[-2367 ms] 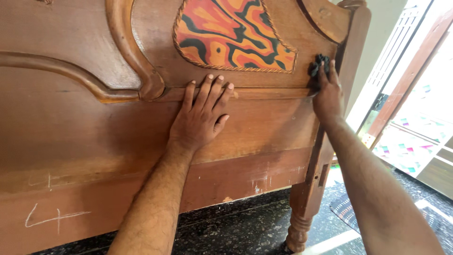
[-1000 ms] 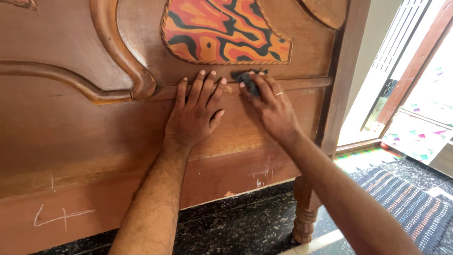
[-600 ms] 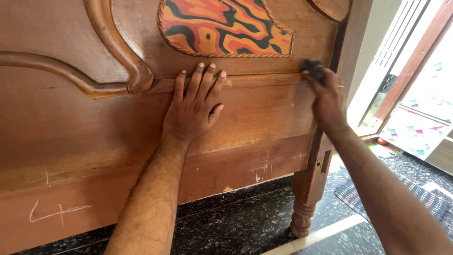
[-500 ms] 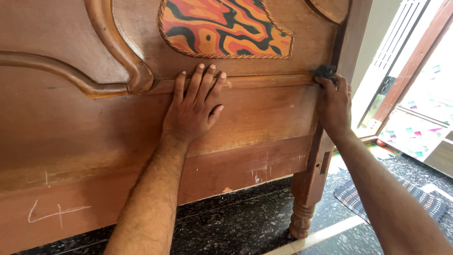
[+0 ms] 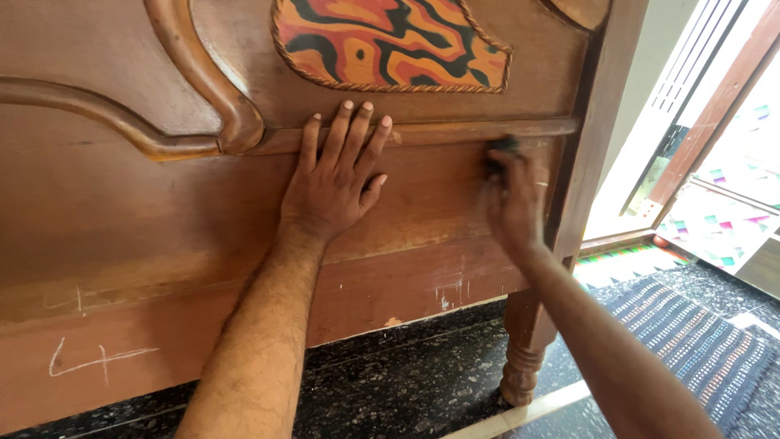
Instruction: The person wipes the surface of a wooden headboard with a dark cloth. They move the cloth back and forth across the flat and carved areas, focusing on the lower and middle sections of the headboard.
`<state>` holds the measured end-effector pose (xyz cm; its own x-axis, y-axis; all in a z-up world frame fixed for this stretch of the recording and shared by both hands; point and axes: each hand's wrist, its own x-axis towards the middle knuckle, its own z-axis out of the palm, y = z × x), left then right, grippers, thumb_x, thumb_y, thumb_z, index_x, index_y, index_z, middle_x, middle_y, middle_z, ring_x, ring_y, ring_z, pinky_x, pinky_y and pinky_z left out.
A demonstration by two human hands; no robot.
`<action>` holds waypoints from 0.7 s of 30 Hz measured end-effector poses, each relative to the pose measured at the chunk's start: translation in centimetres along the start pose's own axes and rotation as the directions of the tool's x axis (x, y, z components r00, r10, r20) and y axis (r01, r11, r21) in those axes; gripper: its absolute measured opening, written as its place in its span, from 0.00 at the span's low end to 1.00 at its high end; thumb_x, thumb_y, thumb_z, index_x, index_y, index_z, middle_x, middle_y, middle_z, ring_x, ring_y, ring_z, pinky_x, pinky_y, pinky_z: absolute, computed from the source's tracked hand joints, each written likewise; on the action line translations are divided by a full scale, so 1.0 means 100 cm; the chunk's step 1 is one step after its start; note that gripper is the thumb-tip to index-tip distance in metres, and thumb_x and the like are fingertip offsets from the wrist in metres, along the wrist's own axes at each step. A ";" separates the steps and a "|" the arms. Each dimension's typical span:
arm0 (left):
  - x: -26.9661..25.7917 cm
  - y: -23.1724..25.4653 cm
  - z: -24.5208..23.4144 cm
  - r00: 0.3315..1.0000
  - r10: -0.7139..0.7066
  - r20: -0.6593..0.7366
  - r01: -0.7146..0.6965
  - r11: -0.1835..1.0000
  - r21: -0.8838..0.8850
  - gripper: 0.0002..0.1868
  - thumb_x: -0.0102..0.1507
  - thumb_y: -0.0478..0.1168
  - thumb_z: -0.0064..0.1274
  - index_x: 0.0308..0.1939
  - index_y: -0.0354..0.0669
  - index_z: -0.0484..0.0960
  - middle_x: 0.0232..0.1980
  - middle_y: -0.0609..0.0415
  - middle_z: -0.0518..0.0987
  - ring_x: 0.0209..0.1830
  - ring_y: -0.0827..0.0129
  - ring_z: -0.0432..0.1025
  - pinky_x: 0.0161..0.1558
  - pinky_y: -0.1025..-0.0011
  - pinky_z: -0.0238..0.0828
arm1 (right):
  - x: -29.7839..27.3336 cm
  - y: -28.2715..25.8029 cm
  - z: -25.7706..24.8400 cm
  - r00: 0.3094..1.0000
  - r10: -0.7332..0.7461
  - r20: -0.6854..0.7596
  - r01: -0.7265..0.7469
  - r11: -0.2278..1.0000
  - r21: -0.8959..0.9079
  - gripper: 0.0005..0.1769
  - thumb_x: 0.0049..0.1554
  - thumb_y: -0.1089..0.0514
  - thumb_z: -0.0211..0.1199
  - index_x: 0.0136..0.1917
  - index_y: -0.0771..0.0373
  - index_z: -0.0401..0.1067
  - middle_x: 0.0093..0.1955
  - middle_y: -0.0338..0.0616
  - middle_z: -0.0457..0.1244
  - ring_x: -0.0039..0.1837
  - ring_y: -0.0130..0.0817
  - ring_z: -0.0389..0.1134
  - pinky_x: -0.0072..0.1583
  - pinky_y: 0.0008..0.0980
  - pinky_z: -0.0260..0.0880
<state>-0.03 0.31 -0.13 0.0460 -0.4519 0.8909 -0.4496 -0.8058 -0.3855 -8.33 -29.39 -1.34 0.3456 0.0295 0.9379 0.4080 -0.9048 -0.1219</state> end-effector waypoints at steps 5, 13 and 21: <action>0.000 -0.001 0.001 1.000 0.010 0.007 -0.010 1.000 0.002 0.41 0.71 0.61 0.45 0.83 0.48 0.55 0.83 0.46 0.58 0.82 0.53 0.51 0.77 0.43 0.46 | -0.015 -0.041 0.029 0.922 -0.316 0.221 0.344 0.934 -0.100 0.33 0.55 0.72 0.58 0.73 0.59 0.64 0.68 0.54 0.61 0.71 0.52 0.61 0.69 0.48 0.66; -0.001 -0.001 0.000 1.000 0.015 0.008 -0.015 1.000 0.025 0.40 0.72 0.61 0.44 0.84 0.48 0.55 0.83 0.46 0.58 0.82 0.53 0.51 0.77 0.43 0.46 | -0.023 -0.003 0.005 0.746 -0.431 0.508 0.616 0.736 -0.282 0.27 0.46 0.68 0.64 0.60 0.53 0.76 0.68 0.47 0.61 0.72 0.54 0.60 0.66 0.50 0.67; -0.002 -0.001 0.003 1.000 0.009 0.004 -0.009 0.999 0.034 0.42 0.72 0.61 0.46 0.85 0.48 0.54 0.84 0.47 0.57 0.83 0.54 0.50 0.77 0.43 0.45 | -0.040 0.088 -0.038 0.990 0.032 0.136 0.024 0.920 -0.392 0.17 0.63 0.71 0.57 0.61 0.57 0.76 0.74 0.57 0.57 0.76 0.58 0.57 0.72 0.49 0.65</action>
<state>0.24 0.38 -0.38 0.0452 -0.4604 0.8865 -0.4193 -0.8142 -0.4015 -9.35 -39.11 -4.92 0.4699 0.0579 0.8808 0.0528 -0.9979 0.0375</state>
